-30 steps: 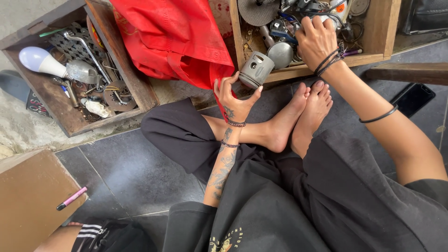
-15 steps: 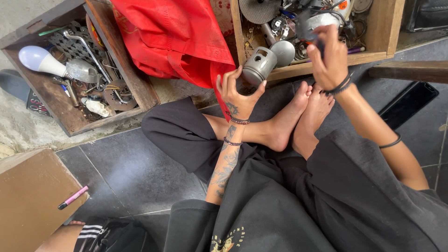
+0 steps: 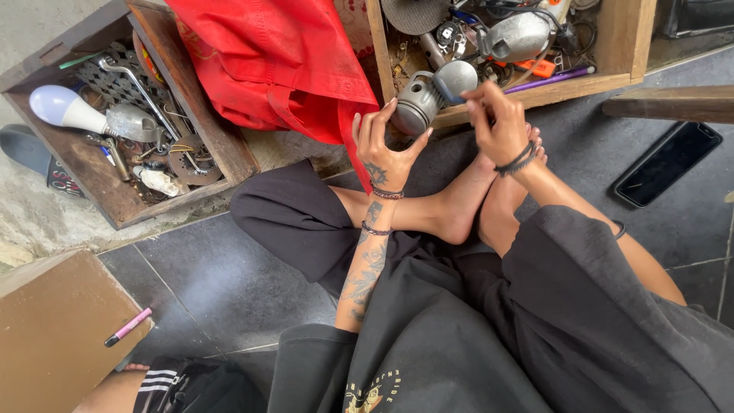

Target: The person sits on the floor and cleans a metal piston using a wire brush. They hold the piston in their left hand and scrub its surface with the brush in their right hand, rotating the object to clean different sides.

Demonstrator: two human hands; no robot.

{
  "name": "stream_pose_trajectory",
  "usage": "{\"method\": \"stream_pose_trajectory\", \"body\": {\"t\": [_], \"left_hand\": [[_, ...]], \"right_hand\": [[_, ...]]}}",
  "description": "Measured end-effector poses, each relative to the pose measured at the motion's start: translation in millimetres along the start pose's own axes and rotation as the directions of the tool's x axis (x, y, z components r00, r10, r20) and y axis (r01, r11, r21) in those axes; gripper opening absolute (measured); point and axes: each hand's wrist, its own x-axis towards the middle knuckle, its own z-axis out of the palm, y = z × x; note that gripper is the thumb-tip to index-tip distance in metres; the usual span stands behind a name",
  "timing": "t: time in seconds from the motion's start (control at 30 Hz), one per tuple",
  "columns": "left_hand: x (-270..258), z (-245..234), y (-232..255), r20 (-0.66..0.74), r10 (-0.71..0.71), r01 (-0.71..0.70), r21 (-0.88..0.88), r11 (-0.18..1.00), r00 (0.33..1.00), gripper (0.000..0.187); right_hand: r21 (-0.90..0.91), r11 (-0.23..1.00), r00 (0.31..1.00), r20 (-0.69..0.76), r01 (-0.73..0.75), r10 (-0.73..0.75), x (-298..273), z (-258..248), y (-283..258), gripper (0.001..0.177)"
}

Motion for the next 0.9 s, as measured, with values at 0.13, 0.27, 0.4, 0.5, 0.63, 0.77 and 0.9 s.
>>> {"method": "stream_pose_trajectory", "body": {"t": [0.13,0.27,0.4,0.5,0.63,0.77,0.9], "left_hand": [[3,-3,4,-0.007,0.018,-0.018,0.015,1.000,1.000,0.070],[5,-6,7,-0.021,0.017,-0.016,0.022,1.000,1.000,0.070],[3,-7,4,-0.029,0.013,-0.012,0.020,1.000,1.000,0.070],[1,-8,8,-0.057,-0.005,0.006,0.007,1.000,0.998,0.067],[-1,-2,1,-0.088,-0.089,0.087,-0.030,0.996,0.992,0.070],[10,-5,12,-0.071,-0.281,0.270,-0.135,0.953,0.957,0.069],[10,-12,28,-0.007,-0.416,0.409,-0.168,0.897,0.909,0.066]], "right_hand": [[-0.050,0.999,1.000,0.015,0.006,-0.005,10,-8,-12,0.010],[-0.090,0.995,0.999,0.044,0.034,-0.031,20,-12,7,0.010],[-0.091,0.996,1.000,0.003,0.007,-0.007,22,-22,1,0.014],[0.020,0.999,0.996,0.084,-0.030,0.028,16,-14,-15,0.007],[-0.066,0.997,0.999,0.002,0.050,-0.050,22,-29,4,0.009],[-0.036,0.997,0.996,0.053,0.067,-0.065,18,-21,-55,0.009],[-0.035,0.998,0.998,-0.032,0.053,-0.054,26,-27,-12,0.011]]}}
